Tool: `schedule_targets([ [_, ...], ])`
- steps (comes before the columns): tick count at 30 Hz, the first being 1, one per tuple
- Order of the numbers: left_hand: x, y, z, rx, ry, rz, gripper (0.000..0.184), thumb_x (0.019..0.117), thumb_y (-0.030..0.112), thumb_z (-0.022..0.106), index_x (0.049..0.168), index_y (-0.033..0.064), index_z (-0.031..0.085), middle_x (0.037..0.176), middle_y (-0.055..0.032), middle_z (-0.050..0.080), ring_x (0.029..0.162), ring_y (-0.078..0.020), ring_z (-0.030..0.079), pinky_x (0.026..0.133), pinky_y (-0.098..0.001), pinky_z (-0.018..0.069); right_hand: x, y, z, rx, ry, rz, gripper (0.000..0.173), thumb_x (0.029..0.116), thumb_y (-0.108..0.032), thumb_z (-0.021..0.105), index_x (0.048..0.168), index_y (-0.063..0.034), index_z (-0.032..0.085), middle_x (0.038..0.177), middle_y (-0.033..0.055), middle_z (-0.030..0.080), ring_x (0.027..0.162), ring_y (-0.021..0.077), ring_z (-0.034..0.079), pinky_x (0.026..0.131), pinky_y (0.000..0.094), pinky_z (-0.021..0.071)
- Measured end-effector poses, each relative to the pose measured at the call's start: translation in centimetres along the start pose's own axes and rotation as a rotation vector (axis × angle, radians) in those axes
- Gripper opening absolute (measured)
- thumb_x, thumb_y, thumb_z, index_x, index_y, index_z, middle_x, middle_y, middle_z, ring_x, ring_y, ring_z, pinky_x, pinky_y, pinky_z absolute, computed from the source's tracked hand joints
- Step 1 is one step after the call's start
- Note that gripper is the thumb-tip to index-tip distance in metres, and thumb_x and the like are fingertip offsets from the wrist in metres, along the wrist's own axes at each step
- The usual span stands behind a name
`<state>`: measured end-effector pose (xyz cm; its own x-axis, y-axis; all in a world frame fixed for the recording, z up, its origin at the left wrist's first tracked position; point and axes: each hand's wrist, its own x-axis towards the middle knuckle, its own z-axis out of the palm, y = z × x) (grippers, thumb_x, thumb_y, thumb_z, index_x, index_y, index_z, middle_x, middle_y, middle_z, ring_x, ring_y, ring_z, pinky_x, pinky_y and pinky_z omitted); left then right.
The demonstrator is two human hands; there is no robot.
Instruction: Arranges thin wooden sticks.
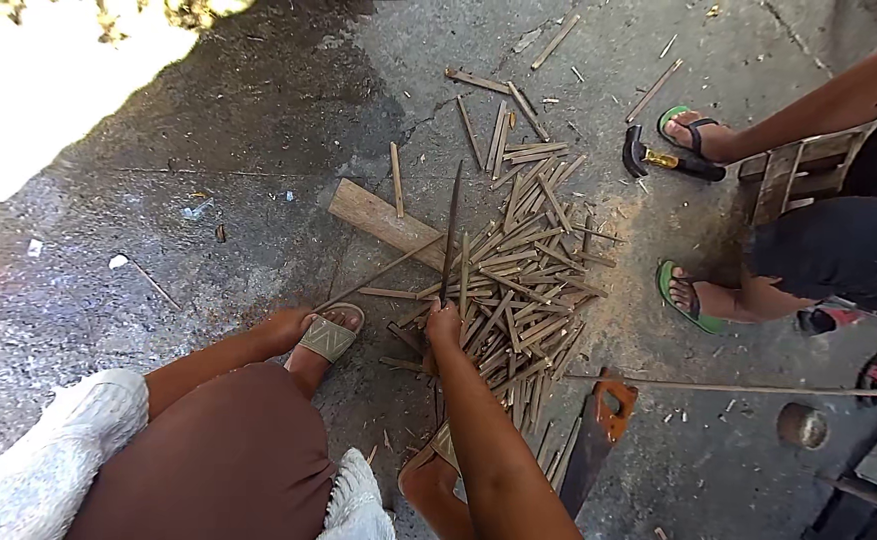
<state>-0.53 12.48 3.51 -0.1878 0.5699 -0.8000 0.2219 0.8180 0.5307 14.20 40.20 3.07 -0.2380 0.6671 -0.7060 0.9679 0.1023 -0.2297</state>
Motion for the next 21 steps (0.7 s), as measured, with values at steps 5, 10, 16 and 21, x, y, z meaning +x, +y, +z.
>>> schedule_targets([
  [5, -0.2, -1.6, 1.6, -0.806, -0.327, -0.009, 0.043, 0.1150, 0.037, 0.017, 0.110, 0.0107, 0.051, 0.063, 0.0054, 0.045, 0.046, -0.0057, 0.044, 0.048, -0.0201, 0.0438, 0.9, 0.9, 0.4, 0.123, -0.016, -0.023, 0.047, 0.1145, -0.035, 0.035, 0.127, 0.0039, 0.057, 0.096, 0.0209, 0.068, 0.077, 0.0294, 0.070, 0.075, 0.0443, 0.0588],
  [10, -3.4, -5.0, -0.6, -0.599, -0.462, -0.082, 0.037, 0.1136, 0.028, 0.030, 0.140, 0.0131, 0.052, 0.103, -0.0003, 0.065, 0.086, -0.0060, 0.062, 0.077, -0.0230, 0.0503, 1.3, 1.9, -1.2, 0.019, -0.009, -0.031, 0.047, 0.1140, -0.037, 0.036, 0.128, 0.0023, 0.058, 0.101, 0.0214, 0.069, 0.083, 0.0305, 0.071, 0.080, 0.0458, 0.0582],
  [16, -4.4, -6.3, -0.7, -0.424, -0.271, -0.107, 0.030, 0.1145, 0.029, 0.033, 0.112, 0.0081, 0.054, 0.074, 0.0042, 0.043, 0.059, -0.0048, 0.041, 0.058, -0.0218, 0.0370, -0.2, 2.0, -1.4, 0.036, 0.048, -0.060, 0.048, 0.1131, -0.038, 0.039, 0.127, 0.0027, 0.060, 0.105, 0.0239, 0.069, 0.089, 0.0342, 0.071, 0.084, 0.0505, 0.0572],
  [21, 0.1, -0.8, -0.9, -0.053, -0.015, -0.110, 0.046, 0.1156, 0.026, 0.025, 0.138, -0.0067, 0.048, 0.117, -0.0313, 0.061, 0.106, -0.0431, 0.063, 0.094, -0.0577, 0.0485, -2.8, 2.2, -0.5, 0.020, 0.154, -0.205, 0.044, 0.1130, -0.032, 0.041, 0.128, 0.0047, 0.059, 0.103, 0.0255, 0.070, 0.098, 0.0383, 0.071, 0.090, 0.0542, 0.0546],
])
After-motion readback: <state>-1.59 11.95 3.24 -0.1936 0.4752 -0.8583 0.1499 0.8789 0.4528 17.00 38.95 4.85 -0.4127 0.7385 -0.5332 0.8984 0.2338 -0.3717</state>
